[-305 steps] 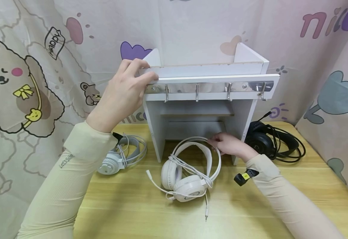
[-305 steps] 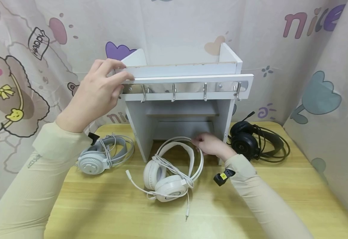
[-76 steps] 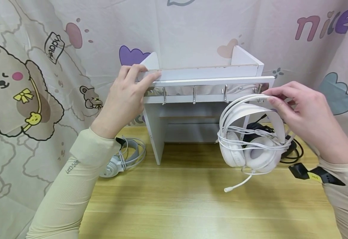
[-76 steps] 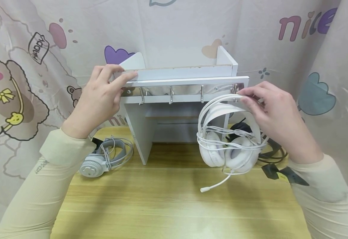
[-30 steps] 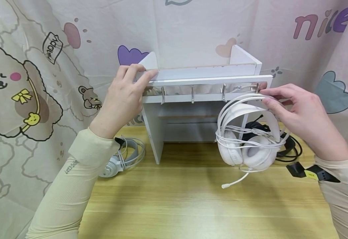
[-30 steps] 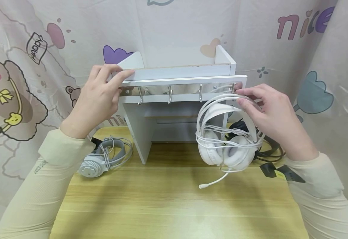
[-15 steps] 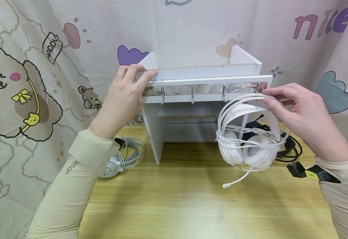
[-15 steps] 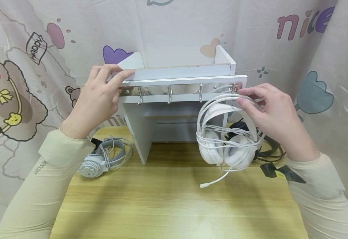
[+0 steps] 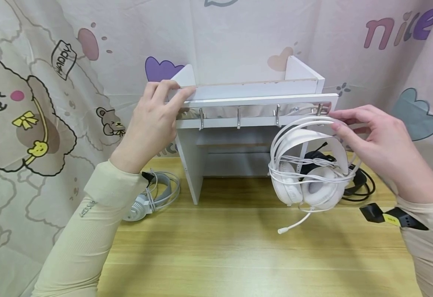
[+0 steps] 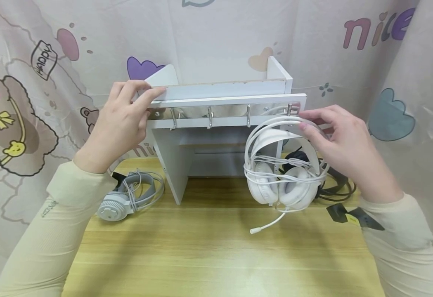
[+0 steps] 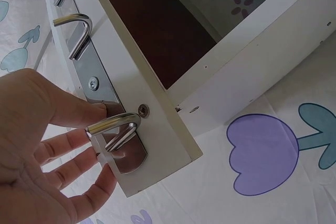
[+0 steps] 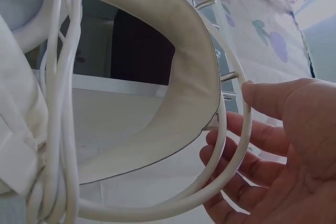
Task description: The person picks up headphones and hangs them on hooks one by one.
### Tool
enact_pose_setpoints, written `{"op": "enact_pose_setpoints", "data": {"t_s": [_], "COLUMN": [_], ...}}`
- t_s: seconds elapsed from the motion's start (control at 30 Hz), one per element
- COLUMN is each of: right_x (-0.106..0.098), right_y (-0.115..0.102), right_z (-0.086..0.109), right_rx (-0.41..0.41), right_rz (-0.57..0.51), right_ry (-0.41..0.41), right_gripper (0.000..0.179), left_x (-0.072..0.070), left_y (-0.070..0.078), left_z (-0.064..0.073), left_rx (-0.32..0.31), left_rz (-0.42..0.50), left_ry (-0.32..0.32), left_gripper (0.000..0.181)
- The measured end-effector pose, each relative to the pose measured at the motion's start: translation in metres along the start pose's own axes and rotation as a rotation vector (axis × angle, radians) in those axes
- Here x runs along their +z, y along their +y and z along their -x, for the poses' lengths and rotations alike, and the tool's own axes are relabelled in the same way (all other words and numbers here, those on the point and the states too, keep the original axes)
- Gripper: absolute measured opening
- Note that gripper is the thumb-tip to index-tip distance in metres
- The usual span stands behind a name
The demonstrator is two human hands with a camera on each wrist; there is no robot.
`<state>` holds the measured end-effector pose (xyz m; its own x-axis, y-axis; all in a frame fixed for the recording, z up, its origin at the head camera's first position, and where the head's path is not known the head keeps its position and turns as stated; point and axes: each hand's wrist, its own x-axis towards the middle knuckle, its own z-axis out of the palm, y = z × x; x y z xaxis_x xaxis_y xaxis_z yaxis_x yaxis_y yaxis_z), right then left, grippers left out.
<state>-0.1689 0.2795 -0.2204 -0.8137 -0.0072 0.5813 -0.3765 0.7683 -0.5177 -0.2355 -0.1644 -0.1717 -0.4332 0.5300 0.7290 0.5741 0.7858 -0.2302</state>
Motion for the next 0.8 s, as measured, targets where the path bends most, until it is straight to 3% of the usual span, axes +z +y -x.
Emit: {"op": "enact_pose_setpoints", "data": {"t_s": [0.8], "right_x": [-0.0033], "right_y": [0.0104], "right_z": [0.0098], "right_rx": [0.023], "right_rz": [0.002], "right_ry": [0.014], "right_gripper": [0.035], "left_x": [0.0005], "left_y": [-0.0008], "left_z": [-0.0005], "left_rx": [0.008], "left_rz": [-0.002], "left_ry": [0.002], "left_gripper": [0.071]}}
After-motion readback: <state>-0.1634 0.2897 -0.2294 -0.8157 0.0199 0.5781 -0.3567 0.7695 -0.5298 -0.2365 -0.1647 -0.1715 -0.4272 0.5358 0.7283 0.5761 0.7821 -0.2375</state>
